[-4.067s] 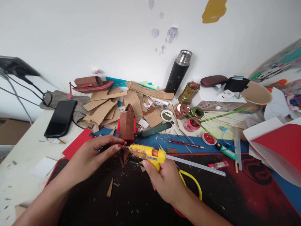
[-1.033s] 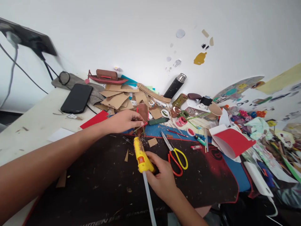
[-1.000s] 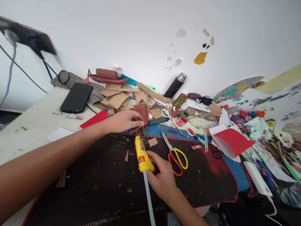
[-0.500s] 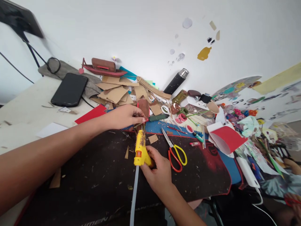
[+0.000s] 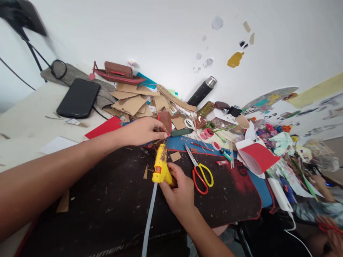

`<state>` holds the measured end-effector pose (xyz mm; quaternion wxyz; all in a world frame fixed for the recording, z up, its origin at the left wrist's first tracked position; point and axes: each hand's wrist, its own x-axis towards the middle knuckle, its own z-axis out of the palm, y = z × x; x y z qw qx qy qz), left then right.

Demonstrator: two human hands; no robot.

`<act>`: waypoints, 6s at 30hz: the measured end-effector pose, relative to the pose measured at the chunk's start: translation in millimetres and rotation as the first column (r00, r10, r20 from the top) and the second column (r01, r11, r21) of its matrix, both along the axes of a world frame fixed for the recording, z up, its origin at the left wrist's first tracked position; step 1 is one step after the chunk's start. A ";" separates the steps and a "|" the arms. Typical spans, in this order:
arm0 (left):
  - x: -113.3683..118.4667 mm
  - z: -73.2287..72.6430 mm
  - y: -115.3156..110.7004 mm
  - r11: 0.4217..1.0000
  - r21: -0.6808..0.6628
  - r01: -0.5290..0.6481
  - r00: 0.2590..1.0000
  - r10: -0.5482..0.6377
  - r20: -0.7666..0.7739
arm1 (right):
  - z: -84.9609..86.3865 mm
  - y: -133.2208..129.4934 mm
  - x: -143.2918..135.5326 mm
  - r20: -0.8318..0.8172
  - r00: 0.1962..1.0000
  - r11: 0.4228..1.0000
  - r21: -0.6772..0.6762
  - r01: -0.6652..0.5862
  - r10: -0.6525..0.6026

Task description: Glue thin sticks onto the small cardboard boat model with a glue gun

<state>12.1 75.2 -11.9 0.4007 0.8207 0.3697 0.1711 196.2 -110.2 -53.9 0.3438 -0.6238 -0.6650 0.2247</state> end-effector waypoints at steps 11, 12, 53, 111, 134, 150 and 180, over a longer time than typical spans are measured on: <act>0.3 4.0 -1.8 1.000 -0.020 -0.004 1.000 0.004 -0.004 | -2.6 0.8 -2.2 -0.018 1.000 1.000 0.007 0.016 -0.016; 0.5 4.3 -2.0 1.000 -0.020 -0.007 1.000 0.007 -0.004 | -3.1 1.0 -2.3 -0.018 1.000 1.000 0.007 0.016 -0.016; -1.0 0.7 -1.0 1.000 -0.005 0.005 1.000 -0.004 0.019 | -7.2 -0.4 -1.2 -0.049 0.998 0.999 -0.002 0.047 -0.047; -0.7 -0.5 -1.1 1.000 -0.006 0.013 1.000 -0.013 0.003 | -9.3 0.5 -2.1 -0.096 0.994 0.999 -0.023 0.047 -0.049; -1.4 2.5 -2.6 1.000 -0.015 0.011 1.000 -0.011 0.008 | -12.5 -0.2 -2.4 -0.102 0.993 0.998 -0.004 0.056 -0.056; 0.2 0.3 -2.3 0.998 -0.062 0.005 1.000 -0.004 0.014 | -9.8 0.7 -6.3 -0.040 0.997 0.997 0.047 0.061 -0.059; -1.9 3.9 -4.0 0.994 -0.103 0.042 0.999 -0.038 0.039 | 0.3 -2.9 -2.7 -0.121 0.992 0.998 -0.042 -0.048 0.043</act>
